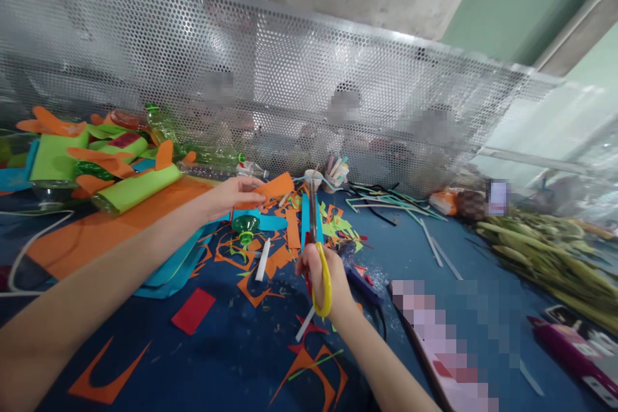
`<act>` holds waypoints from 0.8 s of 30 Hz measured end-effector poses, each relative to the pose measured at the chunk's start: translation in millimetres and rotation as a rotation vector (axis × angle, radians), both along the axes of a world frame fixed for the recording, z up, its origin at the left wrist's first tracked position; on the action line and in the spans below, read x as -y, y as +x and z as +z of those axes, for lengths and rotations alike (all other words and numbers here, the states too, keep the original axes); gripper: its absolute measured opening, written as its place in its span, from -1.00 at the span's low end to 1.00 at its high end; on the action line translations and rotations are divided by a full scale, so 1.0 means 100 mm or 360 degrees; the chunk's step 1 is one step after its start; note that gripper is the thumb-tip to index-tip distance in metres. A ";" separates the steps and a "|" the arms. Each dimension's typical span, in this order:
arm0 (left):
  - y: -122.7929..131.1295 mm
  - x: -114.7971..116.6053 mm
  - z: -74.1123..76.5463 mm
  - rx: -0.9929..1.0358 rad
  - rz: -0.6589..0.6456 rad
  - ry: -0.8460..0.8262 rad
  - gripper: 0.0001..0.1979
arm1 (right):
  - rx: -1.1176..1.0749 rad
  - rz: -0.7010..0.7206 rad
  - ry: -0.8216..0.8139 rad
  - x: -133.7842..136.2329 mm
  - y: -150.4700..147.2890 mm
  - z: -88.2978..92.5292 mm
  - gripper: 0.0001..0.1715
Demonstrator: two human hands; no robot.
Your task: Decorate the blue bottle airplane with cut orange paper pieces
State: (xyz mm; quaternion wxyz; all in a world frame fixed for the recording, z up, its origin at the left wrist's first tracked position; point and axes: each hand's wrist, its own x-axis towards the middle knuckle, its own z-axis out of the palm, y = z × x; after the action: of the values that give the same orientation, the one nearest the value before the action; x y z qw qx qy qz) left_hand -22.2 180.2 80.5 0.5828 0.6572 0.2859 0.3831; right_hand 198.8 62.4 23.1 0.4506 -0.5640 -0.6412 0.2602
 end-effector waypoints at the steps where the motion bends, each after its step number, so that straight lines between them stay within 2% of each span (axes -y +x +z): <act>1: 0.00 0.01 0.00 -0.0114 -0.0034 0.0065 -0.79 | 0.0042 -0.0095 0.0054 -0.01 0.01 0.02 -0.43; 4: 0.01 0.05 0.01 -0.0502 -0.0137 0.0356 -0.76 | -0.0010 -0.0251 0.0222 -0.05 0.03 0.10 -0.60; 7: 0.06 0.16 0.04 -0.0812 -0.0329 0.0628 -0.66 | -0.0123 -0.0181 0.0342 -0.11 0.03 0.13 -0.59; 9: 0.09 0.24 0.06 -0.0896 -0.0432 0.0717 -0.60 | -0.0186 -0.0050 0.0302 -0.12 0.01 0.11 -0.58; 11: 0.12 0.31 0.08 -0.0929 -0.0440 0.0752 -0.57 | -0.0286 0.0094 0.0190 -0.11 -0.02 0.07 -0.55; 15: 0.16 0.35 0.11 -0.0816 -0.0252 0.0700 -0.56 | -0.0277 0.0170 -0.0083 -0.06 -0.09 0.01 -0.52; 17: 0.19 0.32 0.09 -0.0642 -0.0092 0.0557 -0.54 | -0.0288 0.0158 -0.0141 -0.04 -0.12 0.01 -0.51; 20: 0.27 0.28 0.02 -0.0162 0.0058 0.0005 -0.63 | -0.0409 0.0141 -0.0177 -0.02 -0.15 0.02 -0.49; 22: 0.33 0.28 -0.06 0.0169 -0.0063 -0.0357 -0.69 | -0.0483 0.0074 -0.0195 -0.03 -0.15 0.01 -0.49; 24: 0.38 0.31 -0.12 0.0216 -0.0275 -0.0549 -0.69 | -0.0479 -0.0026 -0.0145 -0.06 -0.13 -0.01 -0.49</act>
State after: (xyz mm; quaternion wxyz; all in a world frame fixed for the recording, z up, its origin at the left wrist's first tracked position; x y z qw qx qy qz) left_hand 16.1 148.8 68.2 0.7353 0.5424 0.2499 0.3205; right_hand 186.1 68.3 22.0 0.5176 -0.5438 -0.5493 0.3669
